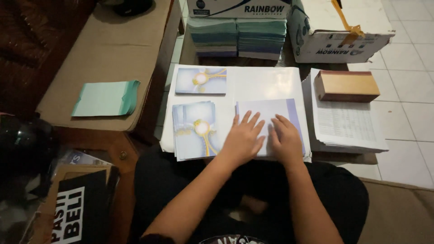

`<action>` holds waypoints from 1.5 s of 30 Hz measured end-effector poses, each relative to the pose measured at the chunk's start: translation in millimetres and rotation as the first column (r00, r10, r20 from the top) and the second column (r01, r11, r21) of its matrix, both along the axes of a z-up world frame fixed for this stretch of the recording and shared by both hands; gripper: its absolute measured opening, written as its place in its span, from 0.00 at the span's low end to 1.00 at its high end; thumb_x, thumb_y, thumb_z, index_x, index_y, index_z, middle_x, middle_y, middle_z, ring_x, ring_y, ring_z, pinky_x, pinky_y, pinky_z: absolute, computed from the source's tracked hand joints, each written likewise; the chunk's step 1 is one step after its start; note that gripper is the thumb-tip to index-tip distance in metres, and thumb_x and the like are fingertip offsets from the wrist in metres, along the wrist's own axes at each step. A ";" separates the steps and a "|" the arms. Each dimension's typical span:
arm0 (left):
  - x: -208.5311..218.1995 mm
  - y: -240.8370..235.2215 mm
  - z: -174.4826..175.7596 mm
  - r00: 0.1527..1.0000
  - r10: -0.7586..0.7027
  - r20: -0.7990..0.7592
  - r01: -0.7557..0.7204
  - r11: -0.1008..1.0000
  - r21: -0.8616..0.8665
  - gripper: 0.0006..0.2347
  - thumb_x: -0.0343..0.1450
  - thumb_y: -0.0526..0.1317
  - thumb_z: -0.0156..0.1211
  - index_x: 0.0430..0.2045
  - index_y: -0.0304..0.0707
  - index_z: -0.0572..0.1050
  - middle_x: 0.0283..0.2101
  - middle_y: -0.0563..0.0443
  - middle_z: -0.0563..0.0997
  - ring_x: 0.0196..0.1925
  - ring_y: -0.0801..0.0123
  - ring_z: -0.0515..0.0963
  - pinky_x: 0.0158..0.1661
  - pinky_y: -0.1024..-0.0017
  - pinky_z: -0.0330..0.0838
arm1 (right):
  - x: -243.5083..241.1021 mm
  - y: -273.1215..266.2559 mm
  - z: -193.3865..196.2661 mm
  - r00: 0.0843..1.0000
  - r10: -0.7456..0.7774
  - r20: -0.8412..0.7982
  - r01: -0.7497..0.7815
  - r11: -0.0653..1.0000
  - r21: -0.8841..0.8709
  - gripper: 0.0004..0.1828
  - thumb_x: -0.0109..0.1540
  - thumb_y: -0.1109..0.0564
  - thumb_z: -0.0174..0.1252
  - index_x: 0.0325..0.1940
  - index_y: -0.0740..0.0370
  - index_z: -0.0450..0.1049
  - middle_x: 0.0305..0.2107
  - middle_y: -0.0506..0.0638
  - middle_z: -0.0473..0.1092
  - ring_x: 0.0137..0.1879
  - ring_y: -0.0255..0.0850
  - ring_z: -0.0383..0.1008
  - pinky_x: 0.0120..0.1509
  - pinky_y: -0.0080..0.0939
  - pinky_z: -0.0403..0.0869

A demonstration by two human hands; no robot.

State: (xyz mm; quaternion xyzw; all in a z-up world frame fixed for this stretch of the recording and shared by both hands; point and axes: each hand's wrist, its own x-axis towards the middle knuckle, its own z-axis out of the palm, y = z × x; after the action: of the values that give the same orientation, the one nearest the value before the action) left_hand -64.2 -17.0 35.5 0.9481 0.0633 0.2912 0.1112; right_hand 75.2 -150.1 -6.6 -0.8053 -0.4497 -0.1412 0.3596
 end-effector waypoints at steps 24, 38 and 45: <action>13.5 -8.1 12.5 0.901 -0.003 -0.434 -0.111 0.965 -0.237 0.29 0.76 0.57 0.37 0.68 0.39 0.63 0.74 0.39 0.61 0.78 0.48 0.53 0.71 0.41 0.39 | -21.2 -43.8 95.2 0.913 -0.076 -0.402 0.116 0.990 0.077 0.17 0.68 0.60 0.57 0.60 0.70 0.74 0.45 0.62 0.71 0.49 0.57 0.73 0.50 0.52 0.71; 40.0 51.2 -95.7 0.931 -0.214 -0.295 0.107 0.934 -0.341 0.23 0.82 0.45 0.21 0.63 0.38 0.67 0.72 0.38 0.64 0.78 0.40 0.51 0.67 0.28 0.40 | -33.2 -27.8 81.9 0.761 0.442 -0.475 -0.420 0.894 0.158 0.21 0.69 0.52 0.49 0.63 0.63 0.74 0.53 0.63 0.73 0.61 0.61 0.72 0.65 0.59 0.67; 39.1 57.3 -118.8 0.945 -0.244 -0.220 0.125 0.886 -0.447 0.25 0.82 0.49 0.15 0.70 0.45 0.58 0.74 0.30 0.56 0.77 0.34 0.49 0.70 0.30 0.36 | -36.7 -25.8 85.1 0.772 0.445 -0.454 -0.438 0.890 0.126 0.20 0.69 0.52 0.49 0.62 0.61 0.75 0.53 0.60 0.73 0.62 0.60 0.72 0.67 0.60 0.67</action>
State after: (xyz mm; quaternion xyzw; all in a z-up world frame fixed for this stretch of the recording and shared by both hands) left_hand -25.1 40.3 -83.3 0.9329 0.0489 0.1265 0.3337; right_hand 38.4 -175.9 78.5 -0.6845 -0.5241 0.1437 0.4860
